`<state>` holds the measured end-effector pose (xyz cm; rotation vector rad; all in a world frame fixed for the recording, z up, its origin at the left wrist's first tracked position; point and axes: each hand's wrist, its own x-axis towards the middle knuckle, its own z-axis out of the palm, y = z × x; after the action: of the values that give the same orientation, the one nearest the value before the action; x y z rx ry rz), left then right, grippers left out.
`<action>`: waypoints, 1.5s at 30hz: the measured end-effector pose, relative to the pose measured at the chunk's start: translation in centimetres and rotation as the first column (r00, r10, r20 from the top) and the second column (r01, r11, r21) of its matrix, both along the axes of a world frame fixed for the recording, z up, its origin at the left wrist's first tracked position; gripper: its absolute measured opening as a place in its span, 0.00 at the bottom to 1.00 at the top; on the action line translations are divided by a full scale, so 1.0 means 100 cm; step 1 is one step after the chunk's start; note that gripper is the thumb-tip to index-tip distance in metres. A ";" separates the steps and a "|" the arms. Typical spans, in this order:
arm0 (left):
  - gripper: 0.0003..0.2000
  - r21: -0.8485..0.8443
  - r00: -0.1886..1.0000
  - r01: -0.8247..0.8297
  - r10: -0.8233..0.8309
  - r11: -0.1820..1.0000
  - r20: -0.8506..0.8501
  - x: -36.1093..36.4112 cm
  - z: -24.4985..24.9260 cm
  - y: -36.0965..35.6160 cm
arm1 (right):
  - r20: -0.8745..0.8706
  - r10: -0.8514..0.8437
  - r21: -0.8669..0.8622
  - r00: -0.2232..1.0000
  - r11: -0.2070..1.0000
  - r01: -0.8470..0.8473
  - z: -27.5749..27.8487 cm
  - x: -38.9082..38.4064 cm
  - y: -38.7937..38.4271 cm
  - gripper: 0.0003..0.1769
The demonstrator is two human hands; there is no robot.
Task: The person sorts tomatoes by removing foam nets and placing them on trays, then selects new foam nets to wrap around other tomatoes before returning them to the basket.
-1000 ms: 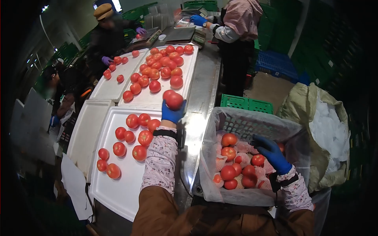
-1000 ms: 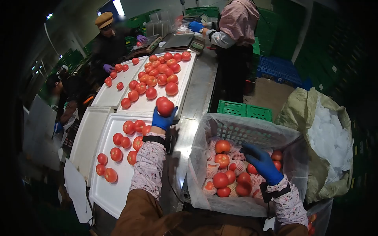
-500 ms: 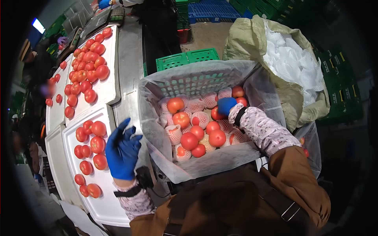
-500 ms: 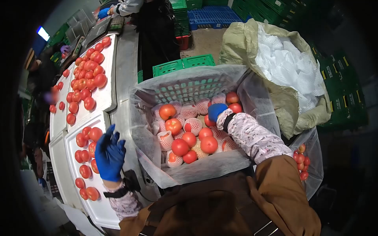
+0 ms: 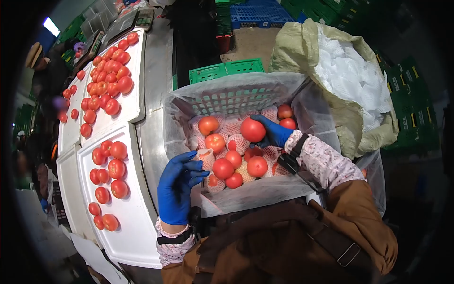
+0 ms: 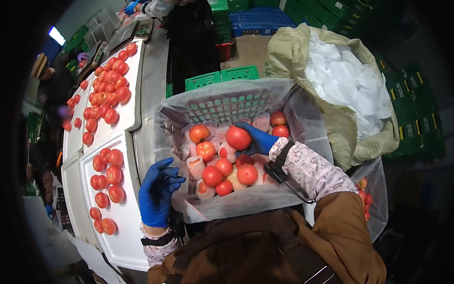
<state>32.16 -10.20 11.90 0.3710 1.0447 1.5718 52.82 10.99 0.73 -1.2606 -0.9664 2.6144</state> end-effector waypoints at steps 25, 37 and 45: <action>0.32 -0.091 0.896 0.037 0.007 0.995 0.445 0.014 -0.025 0.004 | 0.713 0.571 0.659 0.407 -0.346 -0.668 -0.052 0.019 -0.048 0.29; 0.30 -0.020 0.772 0.018 -0.001 1.000 0.635 0.010 -0.042 -0.004 | -0.488 -0.076 -0.458 0.870 0.870 -0.181 0.051 -0.007 -0.044 0.35; 0.28 -0.023 0.743 0.001 0.014 1.000 0.669 0.013 -0.036 0.004 | -0.331 0.320 0.535 0.888 0.839 -0.103 0.076 -0.014 -0.055 0.21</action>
<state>33.51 -9.84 8.29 -0.2236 0.4887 1.5177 51.41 5.52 8.33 -0.4719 -1.6282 2.3660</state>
